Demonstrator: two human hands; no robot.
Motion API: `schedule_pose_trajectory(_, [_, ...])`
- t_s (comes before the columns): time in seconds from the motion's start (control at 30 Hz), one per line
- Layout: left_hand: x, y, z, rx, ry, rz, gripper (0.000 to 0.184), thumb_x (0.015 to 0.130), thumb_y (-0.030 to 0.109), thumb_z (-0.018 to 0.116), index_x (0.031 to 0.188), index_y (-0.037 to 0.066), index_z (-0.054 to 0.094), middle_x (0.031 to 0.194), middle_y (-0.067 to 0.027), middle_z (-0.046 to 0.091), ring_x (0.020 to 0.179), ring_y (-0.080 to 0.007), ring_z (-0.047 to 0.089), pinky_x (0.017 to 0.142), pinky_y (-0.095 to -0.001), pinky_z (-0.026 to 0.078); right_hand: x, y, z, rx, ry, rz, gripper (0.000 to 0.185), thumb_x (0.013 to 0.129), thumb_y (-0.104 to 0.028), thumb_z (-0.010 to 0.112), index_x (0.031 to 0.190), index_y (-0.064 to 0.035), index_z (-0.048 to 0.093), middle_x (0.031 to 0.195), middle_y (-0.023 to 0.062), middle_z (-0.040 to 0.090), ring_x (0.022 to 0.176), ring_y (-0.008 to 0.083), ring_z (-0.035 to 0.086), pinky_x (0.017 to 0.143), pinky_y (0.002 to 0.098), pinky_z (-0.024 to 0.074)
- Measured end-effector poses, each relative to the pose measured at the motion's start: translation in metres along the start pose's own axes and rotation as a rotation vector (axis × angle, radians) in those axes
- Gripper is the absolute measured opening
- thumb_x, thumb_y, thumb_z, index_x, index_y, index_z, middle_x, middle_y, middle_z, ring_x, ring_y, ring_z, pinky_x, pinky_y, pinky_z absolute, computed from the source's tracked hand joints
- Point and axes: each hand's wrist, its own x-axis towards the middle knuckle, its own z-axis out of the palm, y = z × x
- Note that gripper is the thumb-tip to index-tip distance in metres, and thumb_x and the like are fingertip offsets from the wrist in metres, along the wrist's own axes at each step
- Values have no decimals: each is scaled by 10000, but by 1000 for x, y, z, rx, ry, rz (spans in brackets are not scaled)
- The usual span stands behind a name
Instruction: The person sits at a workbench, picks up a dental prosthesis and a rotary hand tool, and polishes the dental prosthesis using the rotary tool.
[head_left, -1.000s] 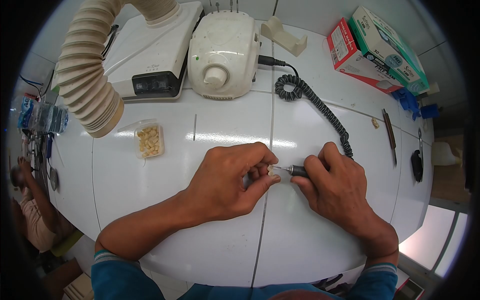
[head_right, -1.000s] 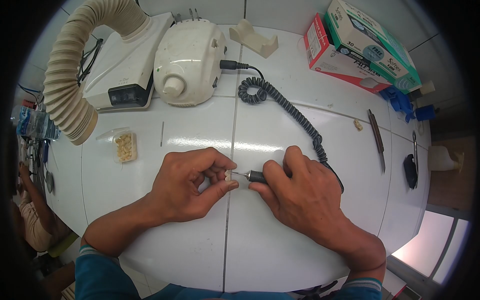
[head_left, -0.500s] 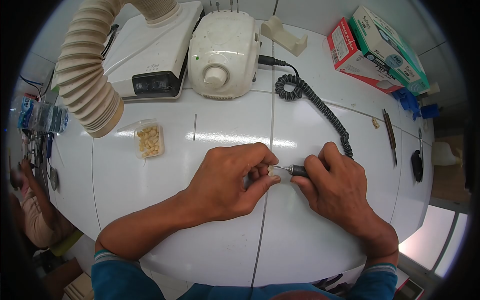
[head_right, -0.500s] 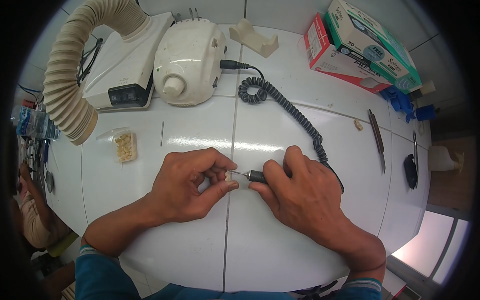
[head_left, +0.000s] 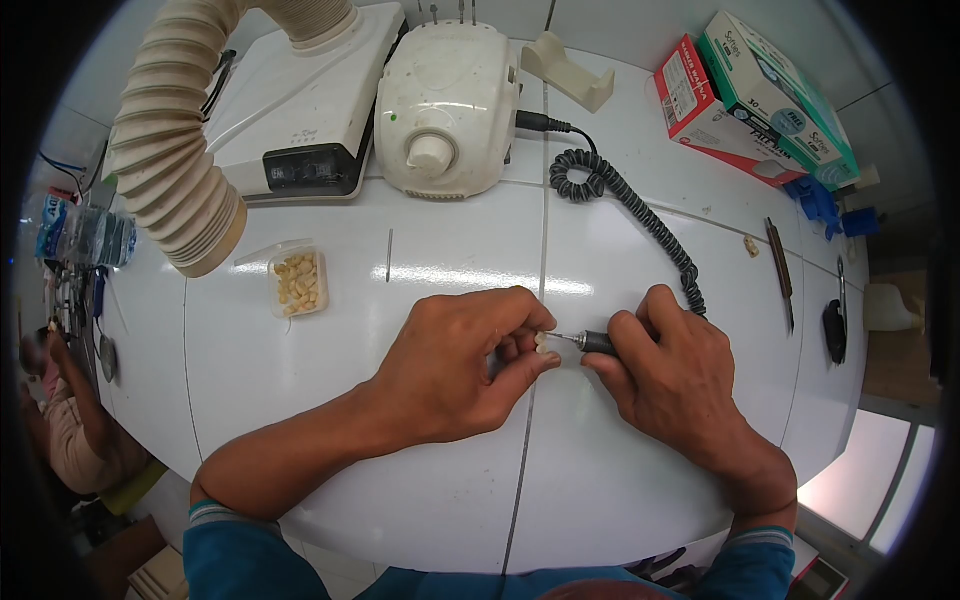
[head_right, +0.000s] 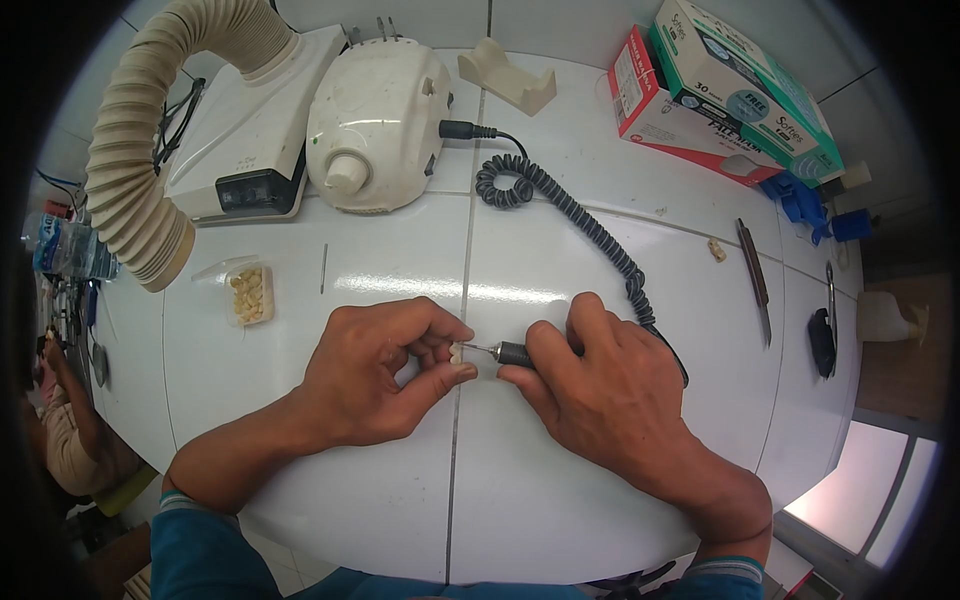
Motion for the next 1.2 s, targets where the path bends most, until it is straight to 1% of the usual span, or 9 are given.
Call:
schedule_pose_trajectory(0.5, [1,-1,0,-1,2,12,263,923,106,911,1116,8,762,825,-80,759,725,-164,749,618,-289,569,0,0,0,10,2,-8,363,975,-415,864,976,-110,666,917,68,472,589,194,537,511,366,427])
schedule_pose_trajectory(0.7, [0,1,0,6,-3,-14,262,919,105,914,1111,7,766,833,-78,759,736,-163,748,625,-292,573,0,0,0,9,2,-3,363,973,-415,864,980,-111,667,913,67,469,589,193,531,507,371,418])
schedule_pose_trajectory(1.0, [0,-1,1,3,12,3,252,925,114,910,1106,12,768,841,-77,763,734,-170,749,634,-295,578,0,0,0,8,6,-2,361,975,-419,861,974,-113,668,908,63,466,587,184,520,501,370,406])
schedule_pose_trajectory(1.2, [-1,-4,2,4,25,18,261,914,114,914,1107,15,768,847,-80,767,727,-170,746,616,-294,562,0,1,0,4,5,4,363,977,-421,857,967,-113,665,906,64,466,586,186,518,502,372,405])
